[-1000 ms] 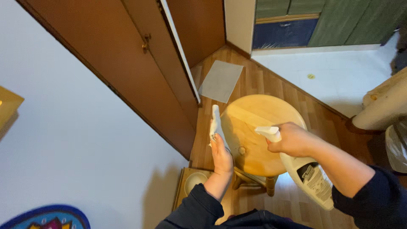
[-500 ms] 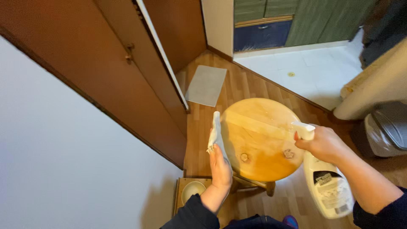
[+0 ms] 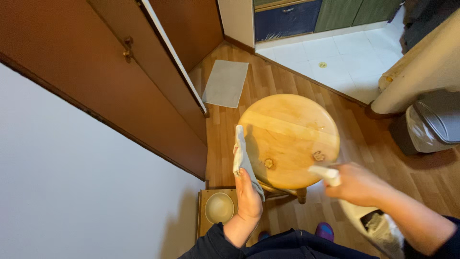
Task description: The person cleans a wooden stool by wiping the legs, seat, and underside with a cloth, including spraying the stool with a cleaning solution.
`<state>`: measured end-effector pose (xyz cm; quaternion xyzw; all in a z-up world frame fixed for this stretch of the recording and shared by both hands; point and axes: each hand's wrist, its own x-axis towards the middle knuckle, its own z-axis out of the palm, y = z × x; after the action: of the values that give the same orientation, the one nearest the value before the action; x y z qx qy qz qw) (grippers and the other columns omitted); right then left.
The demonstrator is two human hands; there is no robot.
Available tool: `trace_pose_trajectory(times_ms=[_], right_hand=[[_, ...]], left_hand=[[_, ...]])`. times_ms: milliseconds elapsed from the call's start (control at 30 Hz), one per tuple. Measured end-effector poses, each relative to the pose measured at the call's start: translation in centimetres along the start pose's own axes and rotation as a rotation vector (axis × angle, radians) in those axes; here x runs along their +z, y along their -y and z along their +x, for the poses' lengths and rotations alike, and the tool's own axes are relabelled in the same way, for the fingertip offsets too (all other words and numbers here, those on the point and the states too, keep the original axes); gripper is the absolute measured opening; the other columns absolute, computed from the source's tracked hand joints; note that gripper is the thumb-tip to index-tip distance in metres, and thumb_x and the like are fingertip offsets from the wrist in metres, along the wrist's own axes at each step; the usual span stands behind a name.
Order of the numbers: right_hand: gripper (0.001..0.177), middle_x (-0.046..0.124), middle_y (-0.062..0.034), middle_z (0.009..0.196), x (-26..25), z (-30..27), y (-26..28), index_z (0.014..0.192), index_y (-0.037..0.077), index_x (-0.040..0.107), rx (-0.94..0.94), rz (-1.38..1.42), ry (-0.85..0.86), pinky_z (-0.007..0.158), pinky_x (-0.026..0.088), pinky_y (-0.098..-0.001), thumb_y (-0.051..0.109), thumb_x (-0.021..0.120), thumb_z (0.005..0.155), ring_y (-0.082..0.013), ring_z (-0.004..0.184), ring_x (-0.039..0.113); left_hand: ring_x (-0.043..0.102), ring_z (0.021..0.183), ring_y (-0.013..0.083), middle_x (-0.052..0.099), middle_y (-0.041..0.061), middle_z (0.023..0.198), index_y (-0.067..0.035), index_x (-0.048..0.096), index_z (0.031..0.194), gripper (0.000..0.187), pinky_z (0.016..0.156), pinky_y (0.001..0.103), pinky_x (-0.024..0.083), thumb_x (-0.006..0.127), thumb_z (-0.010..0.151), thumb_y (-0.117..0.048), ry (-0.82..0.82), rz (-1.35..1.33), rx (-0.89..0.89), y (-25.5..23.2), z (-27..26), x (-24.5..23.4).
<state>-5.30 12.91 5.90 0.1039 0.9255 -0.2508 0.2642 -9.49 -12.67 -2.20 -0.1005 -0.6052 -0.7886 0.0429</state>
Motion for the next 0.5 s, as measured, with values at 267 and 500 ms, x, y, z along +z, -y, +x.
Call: trace_pose_trajectory(times_ms=[267,500], right_hand=[[0.026,0.073,-0.0055,0.087,-2.4,-3.3,-8.8,0.097,0.012,0.076,-0.119,0.333,-0.508,0.072,0.054,-0.0348,0.019,0.08,0.072,-0.0204,0.08,0.066],[0.031,0.066,-0.0015,0.089,-5.7,-6.0,-18.3,0.106,0.009,0.073,-0.221,0.579,-0.81,0.073,0.052,-0.0281,0.008,0.073,0.074,-0.0118,0.076,0.064]], left_hand=[[0.031,0.153,0.0257,0.033,0.015,0.166,0.002,0.027,0.158,0.061,0.124,0.036,0.021,0.029,0.109,-0.034,-0.019,-0.216,0.016,-2.4,0.7,5.2],[0.044,0.146,0.0287,0.046,0.017,0.158,0.004,0.038,0.152,0.06,0.122,0.041,0.031,0.033,0.108,-0.036,0.156,-0.586,-0.155,-3.0,2.5,16.7]])
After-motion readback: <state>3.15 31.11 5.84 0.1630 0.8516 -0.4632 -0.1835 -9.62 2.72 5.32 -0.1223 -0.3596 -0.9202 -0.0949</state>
